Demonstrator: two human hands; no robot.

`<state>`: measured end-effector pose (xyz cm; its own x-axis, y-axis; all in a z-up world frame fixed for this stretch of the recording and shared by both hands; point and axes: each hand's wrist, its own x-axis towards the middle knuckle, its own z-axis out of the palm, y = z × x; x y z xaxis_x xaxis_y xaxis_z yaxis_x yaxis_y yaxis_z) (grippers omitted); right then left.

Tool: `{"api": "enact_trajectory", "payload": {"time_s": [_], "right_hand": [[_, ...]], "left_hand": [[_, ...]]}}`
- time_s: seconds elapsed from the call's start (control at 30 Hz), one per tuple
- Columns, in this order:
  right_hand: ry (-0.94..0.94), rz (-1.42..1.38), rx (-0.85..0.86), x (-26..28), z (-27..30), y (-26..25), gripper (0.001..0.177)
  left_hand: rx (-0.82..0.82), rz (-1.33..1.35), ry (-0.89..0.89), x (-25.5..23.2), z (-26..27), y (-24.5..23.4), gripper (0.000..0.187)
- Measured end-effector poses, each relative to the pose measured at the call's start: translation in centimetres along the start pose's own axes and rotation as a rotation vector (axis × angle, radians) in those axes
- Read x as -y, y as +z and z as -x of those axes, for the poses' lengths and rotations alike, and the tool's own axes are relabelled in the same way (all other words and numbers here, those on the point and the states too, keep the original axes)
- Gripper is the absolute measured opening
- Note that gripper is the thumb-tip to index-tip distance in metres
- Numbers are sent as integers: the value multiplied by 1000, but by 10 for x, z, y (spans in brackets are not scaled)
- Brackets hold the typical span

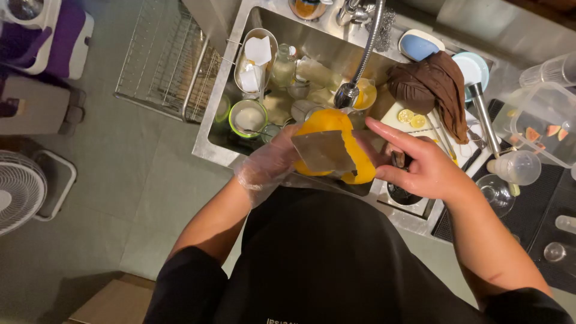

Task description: Slicing mangoes into pieces at a kitchen prep station.

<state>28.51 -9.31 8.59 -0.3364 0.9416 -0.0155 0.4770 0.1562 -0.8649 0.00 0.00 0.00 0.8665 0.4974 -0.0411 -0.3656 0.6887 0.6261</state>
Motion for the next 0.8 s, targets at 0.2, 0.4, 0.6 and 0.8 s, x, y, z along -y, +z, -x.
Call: {"api": "enact_trajectory", "payload": {"time_s": [0.2, 0.4, 0.6, 0.8], "right_hand": [[122, 22, 17, 14, -12, 4, 94], [54, 15, -21, 9, -16, 7, 90], [350, 38, 0, 21, -32, 13, 81], [403, 80, 39, 18, -46, 14, 70]], "left_hand": [[-143, -101, -92, 46, -10, -49, 42], [-86, -514, 203, 73, 4, -84, 42], [109, -1489, 541, 72, 11, -110, 38], [-191, 7, -72, 12, 7, -23, 54]]}}
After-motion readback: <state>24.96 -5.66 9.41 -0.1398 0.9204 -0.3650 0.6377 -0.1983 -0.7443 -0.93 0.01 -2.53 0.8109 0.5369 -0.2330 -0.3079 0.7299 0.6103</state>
